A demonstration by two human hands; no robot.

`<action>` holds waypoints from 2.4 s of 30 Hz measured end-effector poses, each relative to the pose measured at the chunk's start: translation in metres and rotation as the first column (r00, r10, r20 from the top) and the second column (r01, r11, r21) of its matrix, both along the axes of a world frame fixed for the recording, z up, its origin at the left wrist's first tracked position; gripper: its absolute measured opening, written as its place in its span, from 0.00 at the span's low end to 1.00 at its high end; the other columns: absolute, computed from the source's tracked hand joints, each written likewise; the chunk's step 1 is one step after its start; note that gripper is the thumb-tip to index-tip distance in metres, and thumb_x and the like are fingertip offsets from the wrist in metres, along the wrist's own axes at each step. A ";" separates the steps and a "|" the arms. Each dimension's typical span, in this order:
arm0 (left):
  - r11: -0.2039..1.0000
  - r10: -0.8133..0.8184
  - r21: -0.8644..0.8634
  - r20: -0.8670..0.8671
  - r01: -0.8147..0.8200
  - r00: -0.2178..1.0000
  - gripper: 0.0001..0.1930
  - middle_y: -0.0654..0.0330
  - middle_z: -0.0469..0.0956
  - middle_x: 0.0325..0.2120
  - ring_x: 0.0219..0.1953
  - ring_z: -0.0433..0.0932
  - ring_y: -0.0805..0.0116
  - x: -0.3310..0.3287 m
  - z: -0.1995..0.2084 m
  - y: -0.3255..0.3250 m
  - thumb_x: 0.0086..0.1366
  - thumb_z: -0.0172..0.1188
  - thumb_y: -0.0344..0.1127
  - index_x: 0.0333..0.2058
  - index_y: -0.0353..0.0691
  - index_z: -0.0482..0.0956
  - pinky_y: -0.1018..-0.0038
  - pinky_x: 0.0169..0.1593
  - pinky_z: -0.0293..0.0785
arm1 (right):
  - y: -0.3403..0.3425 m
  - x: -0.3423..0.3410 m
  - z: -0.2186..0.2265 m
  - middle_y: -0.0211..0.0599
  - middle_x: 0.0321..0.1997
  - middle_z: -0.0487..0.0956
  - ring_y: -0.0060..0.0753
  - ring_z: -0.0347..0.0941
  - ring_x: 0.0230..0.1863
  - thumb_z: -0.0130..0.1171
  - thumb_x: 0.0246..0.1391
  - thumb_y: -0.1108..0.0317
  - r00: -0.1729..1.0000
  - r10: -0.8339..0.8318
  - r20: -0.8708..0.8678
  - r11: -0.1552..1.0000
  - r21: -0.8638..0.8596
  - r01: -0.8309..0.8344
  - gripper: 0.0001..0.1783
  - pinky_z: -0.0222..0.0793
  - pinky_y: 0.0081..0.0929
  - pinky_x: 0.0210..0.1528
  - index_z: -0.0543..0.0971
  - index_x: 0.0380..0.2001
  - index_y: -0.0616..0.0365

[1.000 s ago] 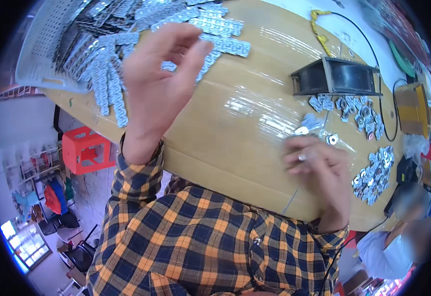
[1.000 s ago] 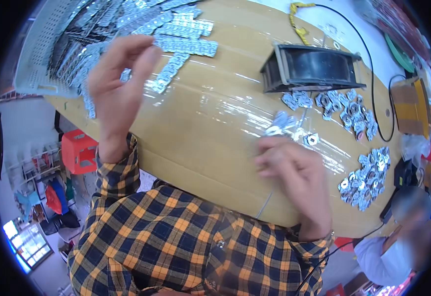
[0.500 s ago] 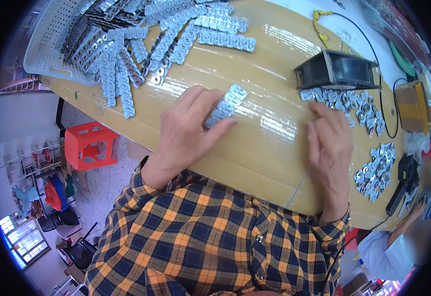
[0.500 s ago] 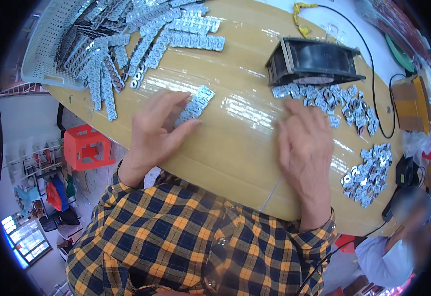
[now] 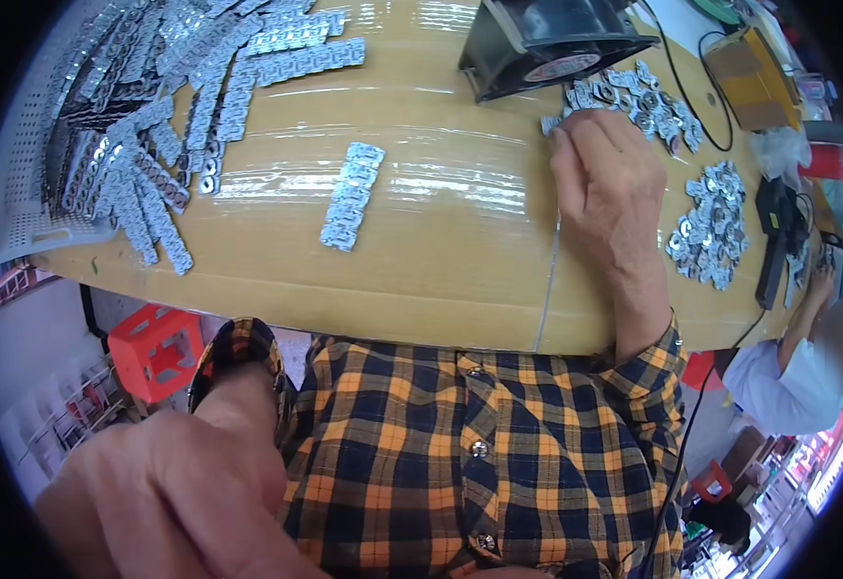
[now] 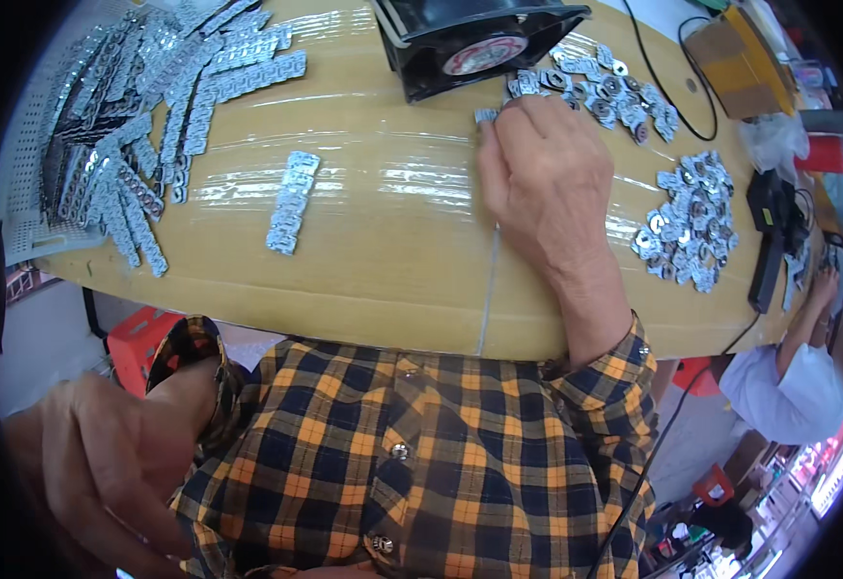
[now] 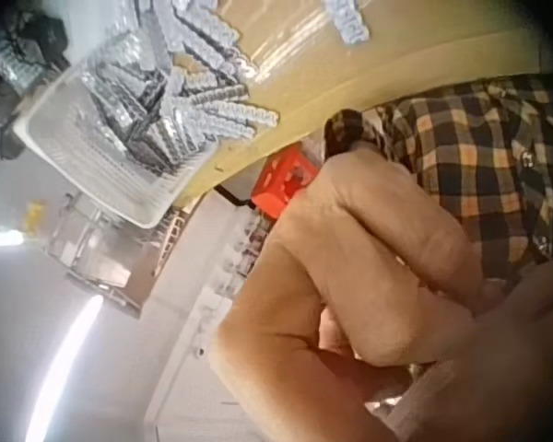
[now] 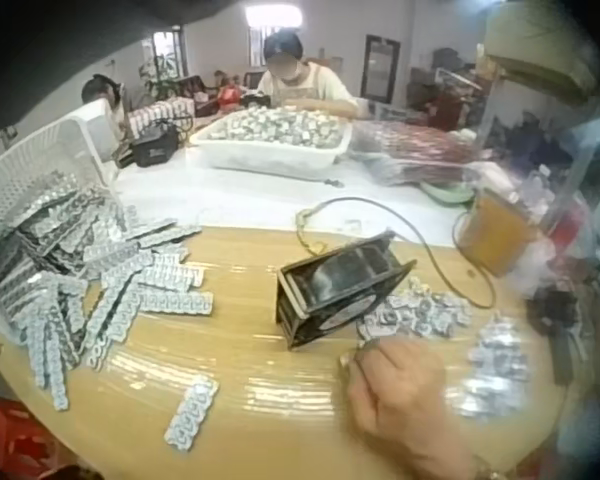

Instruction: Manual assembly of small electronic components or LED modules at a factory workbench.

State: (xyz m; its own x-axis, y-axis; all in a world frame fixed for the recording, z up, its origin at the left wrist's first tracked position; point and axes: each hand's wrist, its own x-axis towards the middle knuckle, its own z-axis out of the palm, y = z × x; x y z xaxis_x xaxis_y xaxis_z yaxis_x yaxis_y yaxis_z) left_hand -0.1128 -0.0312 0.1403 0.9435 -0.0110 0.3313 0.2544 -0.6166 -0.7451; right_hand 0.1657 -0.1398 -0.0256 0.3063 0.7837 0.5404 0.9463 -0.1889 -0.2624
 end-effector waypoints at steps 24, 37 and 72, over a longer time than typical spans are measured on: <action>-0.084 0.070 -0.775 0.623 0.627 0.779 0.08 0.57 0.77 0.25 0.23 0.73 0.65 0.029 -0.053 0.022 0.54 0.65 0.28 0.31 0.31 0.76 0.71 0.29 0.69 | -0.009 0.012 0.006 0.41 0.33 0.78 0.43 0.72 0.34 0.59 0.49 0.73 0.980 -0.184 0.074 0.981 -0.045 0.188 0.04 0.64 0.35 0.39 0.75 0.24 0.62; 0.352 0.205 -0.924 0.229 0.147 0.952 0.10 0.55 0.76 0.30 0.32 0.78 0.62 0.055 -0.140 0.042 0.57 0.64 0.25 0.36 0.33 0.74 0.71 0.32 0.72 | -0.007 -0.019 0.017 0.32 0.21 0.75 0.18 0.69 0.19 0.54 0.62 0.69 0.634 -0.014 -0.773 1.000 0.003 0.025 0.11 0.61 0.18 0.23 0.75 0.27 0.62; -0.887 -0.015 -0.460 -0.036 -0.030 0.999 0.06 0.60 0.78 0.23 0.20 0.74 0.79 0.122 -0.127 0.045 0.60 0.63 0.27 0.31 0.30 0.77 0.84 0.21 0.68 | -0.013 -0.010 0.039 0.30 0.19 0.75 0.17 0.72 0.19 0.53 0.63 0.69 0.304 0.058 -0.951 0.923 -0.066 -0.380 0.11 0.65 0.16 0.22 0.76 0.28 0.65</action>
